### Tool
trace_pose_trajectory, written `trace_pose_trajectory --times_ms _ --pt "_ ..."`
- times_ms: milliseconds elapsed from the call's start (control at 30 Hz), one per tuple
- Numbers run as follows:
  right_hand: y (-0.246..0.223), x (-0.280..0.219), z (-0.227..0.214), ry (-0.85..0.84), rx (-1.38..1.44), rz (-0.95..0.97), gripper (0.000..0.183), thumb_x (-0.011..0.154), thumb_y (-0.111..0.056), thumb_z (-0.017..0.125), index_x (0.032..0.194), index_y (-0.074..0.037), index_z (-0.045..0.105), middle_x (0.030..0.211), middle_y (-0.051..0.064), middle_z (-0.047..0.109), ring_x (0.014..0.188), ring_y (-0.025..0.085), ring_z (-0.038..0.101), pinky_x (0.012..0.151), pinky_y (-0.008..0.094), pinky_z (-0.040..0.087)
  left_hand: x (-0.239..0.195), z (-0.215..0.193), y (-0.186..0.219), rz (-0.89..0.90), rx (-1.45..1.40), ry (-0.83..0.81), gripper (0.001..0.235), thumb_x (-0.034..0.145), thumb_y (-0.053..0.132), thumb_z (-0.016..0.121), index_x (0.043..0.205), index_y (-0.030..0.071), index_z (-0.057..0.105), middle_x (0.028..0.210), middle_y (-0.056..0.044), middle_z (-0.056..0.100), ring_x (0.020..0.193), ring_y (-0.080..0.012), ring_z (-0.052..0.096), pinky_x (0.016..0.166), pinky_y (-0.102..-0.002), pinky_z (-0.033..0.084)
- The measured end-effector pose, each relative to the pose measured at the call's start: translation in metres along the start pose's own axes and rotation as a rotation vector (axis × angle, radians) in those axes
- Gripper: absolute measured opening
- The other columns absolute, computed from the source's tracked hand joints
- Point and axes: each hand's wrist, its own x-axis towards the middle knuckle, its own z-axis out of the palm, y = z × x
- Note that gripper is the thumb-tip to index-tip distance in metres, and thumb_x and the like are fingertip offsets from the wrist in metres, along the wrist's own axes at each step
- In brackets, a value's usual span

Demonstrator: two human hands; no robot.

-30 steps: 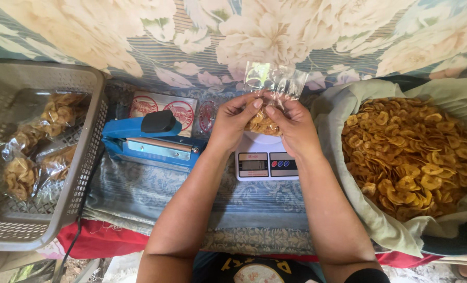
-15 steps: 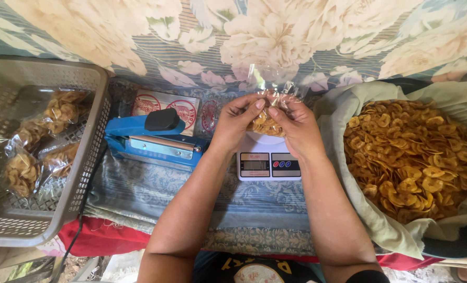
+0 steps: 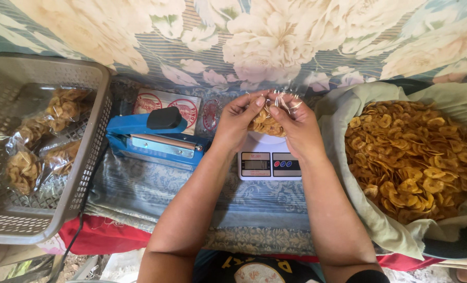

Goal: The person weighs dried banana chips on a digital scale, places them into clear plastic bags, and seals the bags using a handheld heat sealer. The sealed packages are then placed into a plastic basket.

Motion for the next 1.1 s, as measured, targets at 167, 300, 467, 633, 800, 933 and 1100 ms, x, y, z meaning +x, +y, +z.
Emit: trace_pose_trajectory --times_ms 167,300,467,633,800,933,1100 --pt "0.000 0.000 0.002 0.017 -0.006 0.021 0.027 0.100 -0.001 0.068 0.127 -0.001 0.066 0.121 0.005 0.071 0.109 0.011 0.065 0.099 0.028 0.054 -0.002 0.003 0.004 0.004 0.005 0.003 0.028 0.101 0.015 0.070 0.124 -0.001 0.073 0.117 -0.010 0.075 0.105 -0.0142 0.070 0.094 -0.030 0.056" --pt "-0.001 -0.001 0.002 0.009 -0.007 0.030 0.027 0.100 -0.002 0.068 0.127 -0.001 0.066 0.120 0.006 0.070 0.109 0.012 0.066 0.098 0.028 0.055 -0.003 0.006 0.008 0.010 0.006 -0.024 0.029 0.101 0.015 0.070 0.125 -0.001 0.072 0.121 -0.010 0.075 0.108 -0.0142 0.069 0.096 -0.030 0.055" --pt "0.001 -0.001 0.001 0.011 -0.023 0.019 0.025 0.100 -0.002 0.067 0.126 -0.001 0.066 0.120 0.006 0.071 0.109 0.012 0.066 0.098 0.029 0.055 -0.004 0.006 0.009 0.026 0.013 -0.031 0.029 0.101 0.015 0.070 0.125 -0.002 0.072 0.124 -0.010 0.074 0.111 -0.0146 0.068 0.099 -0.030 0.055" --pt "0.004 0.000 -0.003 0.013 -0.008 0.013 0.025 0.100 -0.001 0.068 0.125 -0.001 0.067 0.120 0.007 0.071 0.109 0.013 0.066 0.098 0.030 0.055 -0.002 0.005 0.007 0.022 0.012 -0.022 0.030 0.101 0.015 0.070 0.125 -0.002 0.072 0.124 -0.011 0.074 0.111 -0.0151 0.068 0.100 -0.031 0.054" --pt "0.008 0.000 -0.006 0.029 -0.014 0.022 0.026 0.100 0.000 0.068 0.125 -0.001 0.067 0.121 0.007 0.071 0.110 0.013 0.066 0.100 0.029 0.055 -0.003 0.005 0.008 0.010 0.023 -0.016 0.029 0.101 0.014 0.069 0.125 -0.002 0.072 0.123 -0.011 0.074 0.110 -0.0144 0.069 0.098 -0.030 0.055" --pt "0.009 0.000 -0.011 0.001 -0.031 0.044 0.028 0.097 0.001 0.070 0.125 -0.001 0.065 0.119 0.007 0.071 0.110 0.014 0.067 0.099 0.031 0.055 -0.008 0.014 0.025 0.025 0.161 0.010 0.031 0.098 0.013 0.069 0.127 0.002 0.069 0.114 -0.009 0.075 0.101 -0.0118 0.069 0.090 -0.027 0.056" --pt "-0.003 -0.010 -0.008 -0.188 0.066 0.004 0.027 0.100 -0.007 0.066 0.126 -0.001 0.065 0.122 0.011 0.070 0.114 0.018 0.068 0.101 0.036 0.056 -0.049 0.052 0.080 0.357 0.703 0.043 0.016 0.104 0.010 0.071 0.116 0.001 0.076 0.109 -0.005 0.078 0.098 -0.0124 0.072 0.089 -0.028 0.058"
